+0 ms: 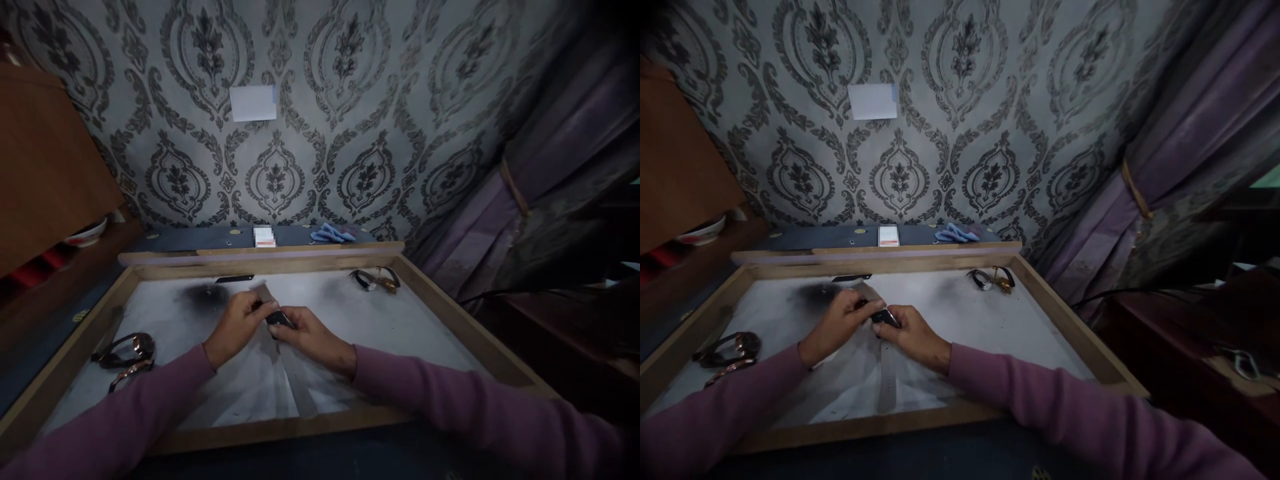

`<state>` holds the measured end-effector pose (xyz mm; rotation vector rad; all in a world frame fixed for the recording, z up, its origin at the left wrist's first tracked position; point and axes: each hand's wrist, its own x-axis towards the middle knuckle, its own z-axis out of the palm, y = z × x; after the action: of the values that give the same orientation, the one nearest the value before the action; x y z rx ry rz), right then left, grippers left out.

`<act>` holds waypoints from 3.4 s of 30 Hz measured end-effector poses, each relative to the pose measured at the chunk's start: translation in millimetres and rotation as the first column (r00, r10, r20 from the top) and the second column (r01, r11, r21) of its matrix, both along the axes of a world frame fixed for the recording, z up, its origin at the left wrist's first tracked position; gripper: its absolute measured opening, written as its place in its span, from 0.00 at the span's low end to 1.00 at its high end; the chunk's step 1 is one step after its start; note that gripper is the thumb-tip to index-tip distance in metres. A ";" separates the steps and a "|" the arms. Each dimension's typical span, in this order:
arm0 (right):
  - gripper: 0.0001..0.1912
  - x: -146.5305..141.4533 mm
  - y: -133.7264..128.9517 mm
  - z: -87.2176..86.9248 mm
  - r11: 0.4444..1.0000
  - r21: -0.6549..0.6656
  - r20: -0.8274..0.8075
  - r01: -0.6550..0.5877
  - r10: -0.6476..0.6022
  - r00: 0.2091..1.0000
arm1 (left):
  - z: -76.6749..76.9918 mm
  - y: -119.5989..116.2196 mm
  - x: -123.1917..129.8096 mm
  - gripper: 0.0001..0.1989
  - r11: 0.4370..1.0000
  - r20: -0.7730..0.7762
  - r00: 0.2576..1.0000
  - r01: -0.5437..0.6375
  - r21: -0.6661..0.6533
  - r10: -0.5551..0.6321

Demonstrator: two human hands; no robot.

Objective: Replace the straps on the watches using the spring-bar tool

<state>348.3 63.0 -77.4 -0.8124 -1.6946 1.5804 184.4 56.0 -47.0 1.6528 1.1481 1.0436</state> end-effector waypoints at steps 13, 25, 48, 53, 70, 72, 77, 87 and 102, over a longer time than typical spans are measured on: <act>0.17 5.1 -0.3 4.9 0.999 0.027 0.095 0.016 -0.018 0.995 | 5.2 7.4 -9.9 0.14 0.991 -0.077 0.989 0.130 0.021 -0.129; 0.21 12.9 -6.1 22.4 0.968 -0.037 0.000 -0.249 0.249 0.968 | 13.8 -5.8 -17.0 0.23 0.938 -0.175 0.921 0.339 -0.079 -0.348; 0.21 18.7 1.1 28.7 0.916 -0.167 -0.059 -0.364 0.359 0.932 | 8.8 -17.7 -21.7 0.17 0.649 -0.598 0.800 0.424 0.632 0.060; 0.18 22.9 -3.2 35.3 0.962 0.094 0.068 -0.257 0.252 0.965 | 14.9 -19.5 -17.5 0.18 0.869 -0.337 0.925 0.308 0.387 -0.177; 0.20 20.4 4.4 24.5 0.928 -0.286 0.057 -0.238 0.264 0.963 | 4.6 -1.0 -18.1 0.29 0.925 -0.082 0.980 0.142 -0.352 -0.182; 0.19 18.8 6.4 19.5 0.933 -0.330 0.081 -0.141 0.177 0.981 | 1.8 -0.2 -19.2 0.28 0.923 -0.078 0.987 0.101 -0.371 -0.140; 0.11 17.0 7.2 15.6 0.924 -0.380 0.166 0.033 0.034 0.986 | 7.9 -9.7 -15.0 0.23 0.968 -0.044 0.993 0.100 -0.231 -0.113; 0.18 17.0 0.8 17.6 0.941 -0.338 0.029 -0.034 0.046 0.999 | 1.5 -26.4 1.8 0.13 0.964 -0.356 0.931 0.015 0.264 0.083; 0.14 16.2 4.5 2.2 0.997 -0.061 0.413 -0.038 0.060 0.909 | -17.6 -24.1 6.4 0.20 0.966 -0.484 0.875 0.111 0.233 0.016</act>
<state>364.5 67.5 -75.1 -1.2095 -1.9864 1.5683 190.8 31.9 -64.7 2.2238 1.3179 0.7866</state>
